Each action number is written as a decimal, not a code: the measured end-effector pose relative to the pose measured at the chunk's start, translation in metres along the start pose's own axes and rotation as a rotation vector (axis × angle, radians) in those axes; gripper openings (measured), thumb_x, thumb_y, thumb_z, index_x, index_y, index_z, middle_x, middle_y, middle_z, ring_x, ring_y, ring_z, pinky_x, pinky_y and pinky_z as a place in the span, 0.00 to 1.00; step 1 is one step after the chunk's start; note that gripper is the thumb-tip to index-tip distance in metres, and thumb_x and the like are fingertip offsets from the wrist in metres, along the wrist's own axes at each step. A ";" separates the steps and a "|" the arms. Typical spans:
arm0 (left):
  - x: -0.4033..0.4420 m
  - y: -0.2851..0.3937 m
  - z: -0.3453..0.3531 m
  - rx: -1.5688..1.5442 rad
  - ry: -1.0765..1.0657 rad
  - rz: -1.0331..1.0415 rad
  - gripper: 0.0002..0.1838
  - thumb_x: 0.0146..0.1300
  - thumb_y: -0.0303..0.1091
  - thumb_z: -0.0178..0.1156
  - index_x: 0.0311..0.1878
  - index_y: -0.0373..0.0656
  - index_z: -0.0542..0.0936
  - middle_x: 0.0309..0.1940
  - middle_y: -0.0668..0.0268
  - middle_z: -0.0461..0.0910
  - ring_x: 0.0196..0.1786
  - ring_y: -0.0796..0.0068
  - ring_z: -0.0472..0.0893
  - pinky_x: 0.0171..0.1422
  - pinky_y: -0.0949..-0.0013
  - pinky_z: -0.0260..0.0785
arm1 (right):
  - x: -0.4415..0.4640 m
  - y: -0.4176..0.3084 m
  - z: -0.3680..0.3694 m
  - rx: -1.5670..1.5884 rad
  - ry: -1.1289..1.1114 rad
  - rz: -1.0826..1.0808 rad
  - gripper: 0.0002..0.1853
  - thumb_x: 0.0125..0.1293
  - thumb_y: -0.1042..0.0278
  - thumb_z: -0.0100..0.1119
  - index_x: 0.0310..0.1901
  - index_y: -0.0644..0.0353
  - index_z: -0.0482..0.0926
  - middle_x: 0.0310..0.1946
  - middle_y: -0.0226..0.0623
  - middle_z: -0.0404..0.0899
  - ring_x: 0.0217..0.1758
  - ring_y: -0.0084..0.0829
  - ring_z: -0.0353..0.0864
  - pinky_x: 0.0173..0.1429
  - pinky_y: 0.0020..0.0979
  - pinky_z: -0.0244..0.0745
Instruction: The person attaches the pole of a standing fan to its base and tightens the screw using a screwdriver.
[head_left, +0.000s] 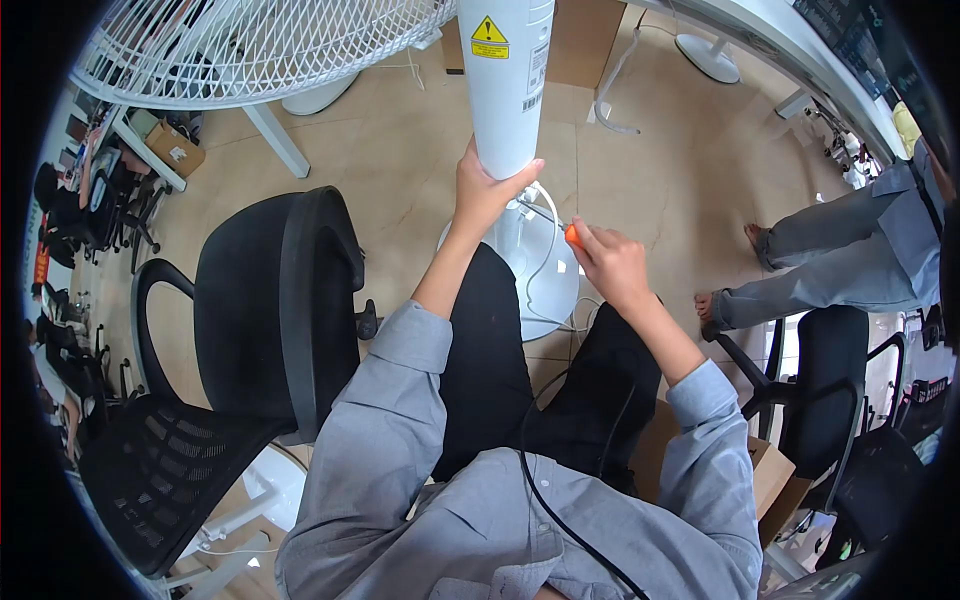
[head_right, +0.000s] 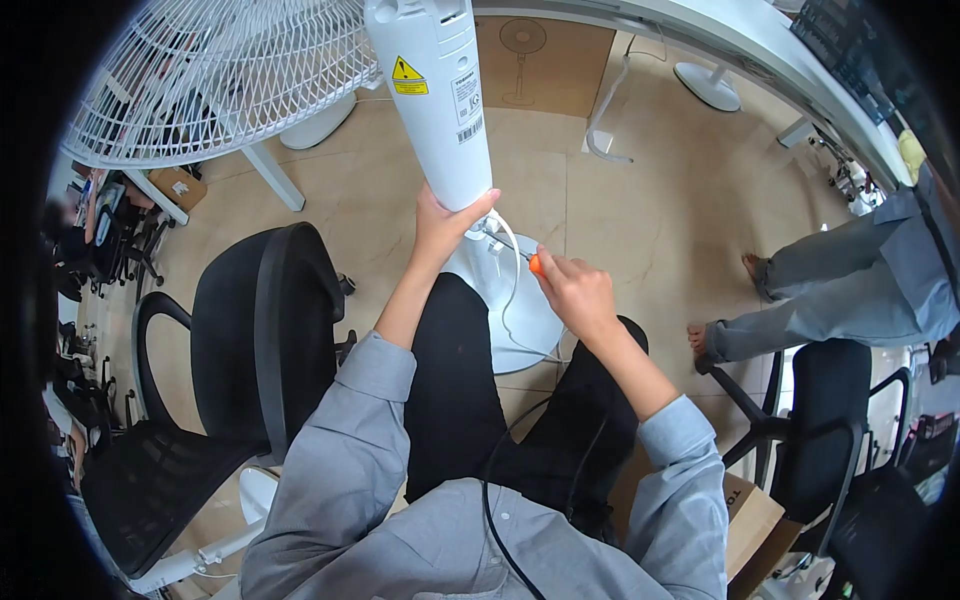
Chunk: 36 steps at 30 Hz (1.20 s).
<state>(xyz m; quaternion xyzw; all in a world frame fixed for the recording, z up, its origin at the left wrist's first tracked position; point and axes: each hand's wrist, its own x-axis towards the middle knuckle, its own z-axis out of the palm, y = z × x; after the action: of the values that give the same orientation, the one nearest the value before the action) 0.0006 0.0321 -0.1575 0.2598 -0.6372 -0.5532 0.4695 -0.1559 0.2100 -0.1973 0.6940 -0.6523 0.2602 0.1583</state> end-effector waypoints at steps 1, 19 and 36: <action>0.000 -0.001 0.000 0.005 0.001 -0.005 0.29 0.54 0.32 0.78 0.57 0.36 0.77 0.46 0.61 0.85 0.46 0.74 0.85 0.51 0.69 0.79 | -0.005 -0.001 0.002 -0.059 0.001 -0.013 0.23 0.59 0.65 0.73 0.56 0.57 0.84 0.32 0.32 0.85 0.27 0.32 0.83 0.29 0.30 0.77; -0.002 -0.001 0.000 0.031 0.034 0.077 0.24 0.56 0.32 0.77 0.52 0.35 0.78 0.41 0.62 0.85 0.42 0.75 0.85 0.48 0.70 0.78 | 0.004 0.006 -0.010 1.380 -0.332 1.118 0.23 0.65 0.66 0.72 0.59 0.69 0.82 0.41 0.36 0.87 0.38 0.21 0.84 0.43 0.24 0.80; -0.004 0.001 0.000 0.015 0.028 0.048 0.21 0.57 0.31 0.76 0.50 0.37 0.79 0.39 0.64 0.85 0.40 0.77 0.85 0.46 0.71 0.78 | -0.009 -0.008 0.008 0.436 -0.077 0.303 0.16 0.63 0.64 0.71 0.49 0.64 0.85 0.23 0.40 0.81 0.22 0.35 0.79 0.28 0.34 0.72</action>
<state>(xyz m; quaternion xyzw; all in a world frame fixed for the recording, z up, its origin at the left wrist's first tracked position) 0.0027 0.0360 -0.1581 0.2557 -0.6409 -0.5331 0.4895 -0.1472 0.2141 -0.2081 0.6155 -0.6828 0.3888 -0.0608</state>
